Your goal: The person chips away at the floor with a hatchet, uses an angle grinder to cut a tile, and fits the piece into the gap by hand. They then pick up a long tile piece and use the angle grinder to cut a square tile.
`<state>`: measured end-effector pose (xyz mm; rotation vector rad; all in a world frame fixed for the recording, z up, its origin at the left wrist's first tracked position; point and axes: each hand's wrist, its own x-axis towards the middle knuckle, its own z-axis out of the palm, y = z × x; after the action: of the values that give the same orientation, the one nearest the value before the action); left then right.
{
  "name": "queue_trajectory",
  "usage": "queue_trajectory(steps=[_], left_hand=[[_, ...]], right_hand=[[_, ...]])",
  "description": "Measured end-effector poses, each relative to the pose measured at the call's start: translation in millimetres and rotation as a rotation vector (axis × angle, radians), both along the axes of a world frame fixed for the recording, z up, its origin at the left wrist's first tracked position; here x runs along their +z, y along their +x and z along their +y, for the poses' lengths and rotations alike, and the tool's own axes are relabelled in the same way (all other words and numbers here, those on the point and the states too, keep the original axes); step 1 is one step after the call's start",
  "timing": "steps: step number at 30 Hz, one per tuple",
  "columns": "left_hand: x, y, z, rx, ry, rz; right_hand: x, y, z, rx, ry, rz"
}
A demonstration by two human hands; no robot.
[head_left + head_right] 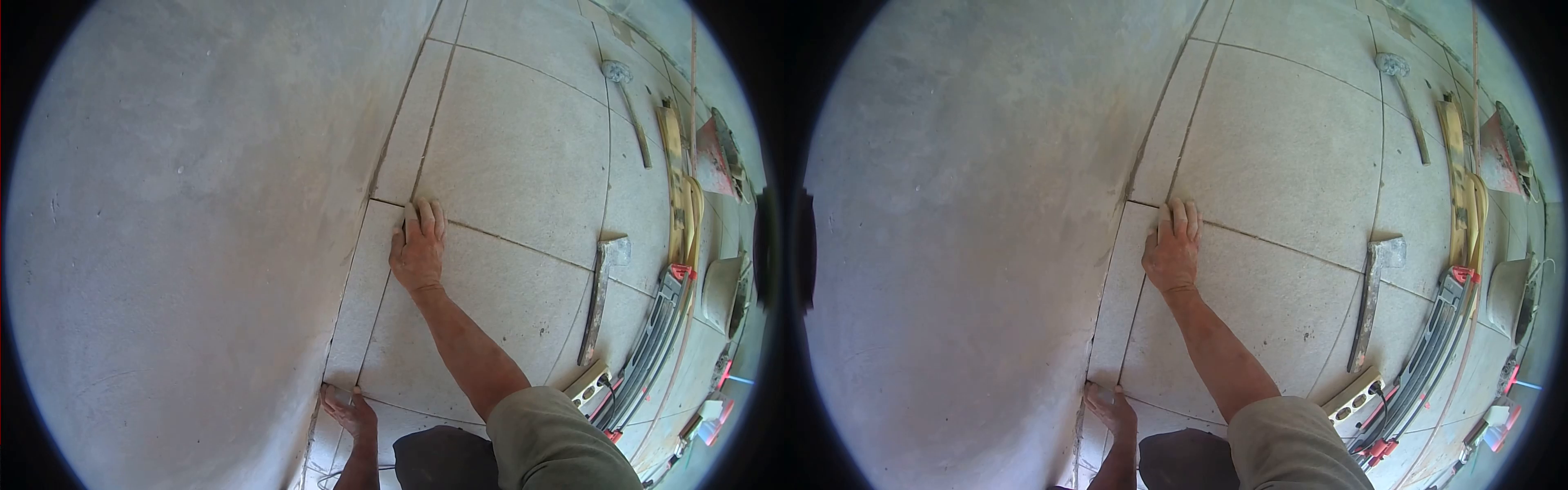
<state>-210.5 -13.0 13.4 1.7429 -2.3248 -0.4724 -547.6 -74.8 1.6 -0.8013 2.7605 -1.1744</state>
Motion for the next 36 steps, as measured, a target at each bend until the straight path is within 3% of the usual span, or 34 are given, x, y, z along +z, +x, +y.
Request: queue_trajectory(steps=[13, 23, 27, 36], left_hand=[[8.4, 1.4, -7.6, 0.082, 0.032, 0.086], [4.0, 39.1, 1.8, -0.179, 0.045, -0.016], [11.3, 66.0, 38.5, -0.238, 0.159, 0.081], [5.6, 93.2, 56.6, -0.279, 0.223, 0.16]], right_hand=[[-0.5, 1.4, -6.0, 0.024, 0.225, -0.007], [-11.1, 1.3, -2.3, 0.054, 0.316, 0.147], [-24.1, 6.3, 32.4, 0.166, 0.158, 0.242], [-6.4, 120.1, 156.4, 0.352, 0.514, 0.191]])
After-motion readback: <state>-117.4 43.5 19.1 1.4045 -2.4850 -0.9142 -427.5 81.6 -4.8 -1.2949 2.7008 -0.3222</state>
